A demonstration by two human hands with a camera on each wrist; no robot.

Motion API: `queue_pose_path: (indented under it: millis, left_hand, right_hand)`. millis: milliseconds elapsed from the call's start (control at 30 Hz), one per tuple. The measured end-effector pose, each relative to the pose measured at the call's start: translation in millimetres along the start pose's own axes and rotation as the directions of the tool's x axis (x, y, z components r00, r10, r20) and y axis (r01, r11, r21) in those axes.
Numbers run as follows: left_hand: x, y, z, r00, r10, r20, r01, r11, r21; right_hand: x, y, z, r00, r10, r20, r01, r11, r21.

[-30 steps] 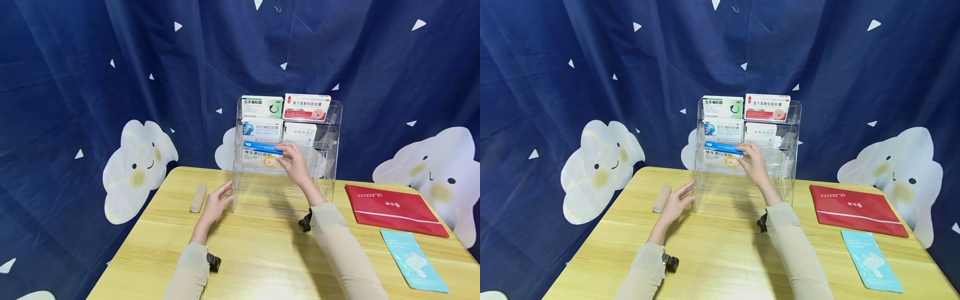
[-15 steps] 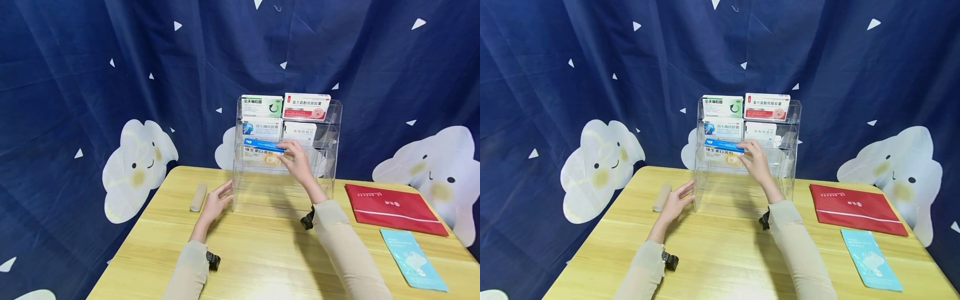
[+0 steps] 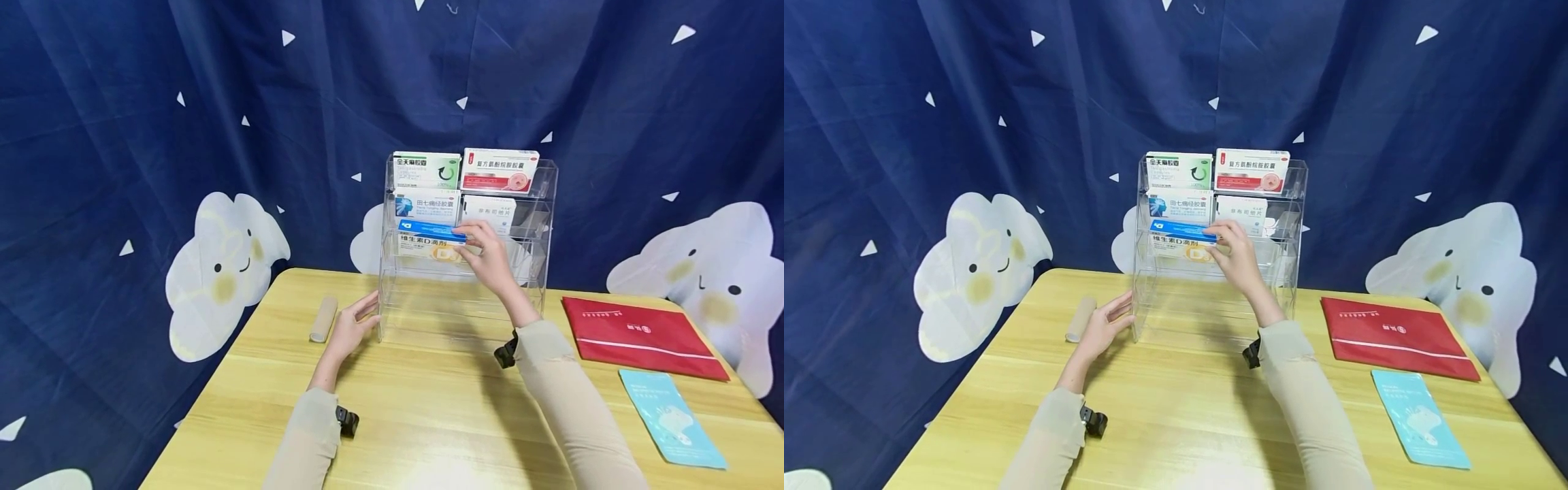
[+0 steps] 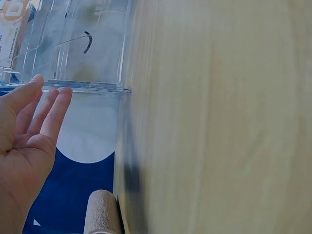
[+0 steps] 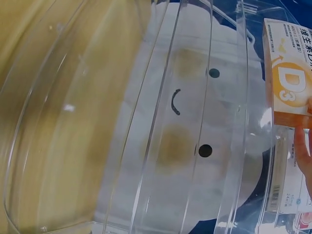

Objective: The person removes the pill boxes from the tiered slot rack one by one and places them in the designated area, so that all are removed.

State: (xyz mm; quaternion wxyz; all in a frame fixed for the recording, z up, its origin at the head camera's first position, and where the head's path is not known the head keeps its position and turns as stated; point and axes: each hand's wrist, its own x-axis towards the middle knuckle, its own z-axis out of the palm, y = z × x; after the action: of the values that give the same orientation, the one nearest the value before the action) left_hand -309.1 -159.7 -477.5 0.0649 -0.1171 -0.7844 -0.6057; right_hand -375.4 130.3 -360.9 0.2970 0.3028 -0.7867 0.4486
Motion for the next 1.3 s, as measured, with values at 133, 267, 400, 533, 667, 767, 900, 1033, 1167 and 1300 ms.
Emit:
queue_pose_path:
  millis: [133, 267, 400, 533, 667, 767, 900, 1033, 1167, 1300]
  left_hand:
    - [0.2, 0.9, 0.3, 1.0, -0.002, 0.005, 0.002, 1.0, -0.014]
    - [-0.4, 0.9, -0.1, 1.0, 0.009, 0.011, -0.008, 1.0, -0.023]
    - [-1.0, 1.0, -0.7, 1.0, 0.017, 0.015, -0.017, 1.0, -0.01]
    - [-1.2, 1.5, -1.0, 1.0, 0.011, 0.01, -0.011, 1.0, -0.007]
    - [-1.2, 2.5, -0.7, 1.0, 0.021, 0.005, -0.021, 1.0, 0.0]
    - [-1.5, 3.1, -0.4, 1.0, 0.027, 0.006, -0.027, 1.0, 0.007]
    - [-2.7, 2.1, -0.6, 1.0, 0.01, 0.006, -0.01, 1.0, 0.009]
    - [-2.7, 0.9, -0.8, 1.0, 0.002, 0.008, -0.002, 1.0, 0.014]
    - [-1.6, 0.8, -0.6, 1.0, 0.021, 0.002, -0.021, 1.0, 0.022]
    - [-0.9, 0.6, -0.4, 0.999, 0.044, 0.0, -0.044, 0.999, 0.024]
  right_hand:
    - [-0.6, -0.2, -4.3, 1.0, -0.003, -0.022, 0.004, 1.0, 0.023]
    - [-1.0, -1.9, -9.5, 0.998, -0.018, -0.057, 0.019, 0.999, 0.025]
    - [-2.3, -6.1, -15.1, 0.997, -0.025, -0.079, 0.027, 1.0, 0.014]
    - [-6.1, -11.2, -19.5, 0.996, -0.03, -0.086, 0.031, 0.999, 0.012]
    - [-13.9, -14.7, -21.3, 0.995, -0.036, -0.088, 0.039, 0.999, 0.032]
    - [-22.2, -16.9, -21.8, 0.996, -0.041, -0.082, 0.045, 0.998, 0.047]
    - [-35.2, -20.0, -22.4, 0.995, -0.066, -0.07, 0.07, 0.996, 0.054]
    - [-48.0, -23.4, -23.6, 0.993, -0.099, -0.066, 0.103, 0.993, 0.058]
    - [-58.8, -27.3, -24.9, 0.993, -0.111, -0.037, 0.113, 0.992, 0.059]
    - [-68.5, -30.5, -25.4, 0.996, -0.093, 0.001, 0.093, 0.993, 0.071]
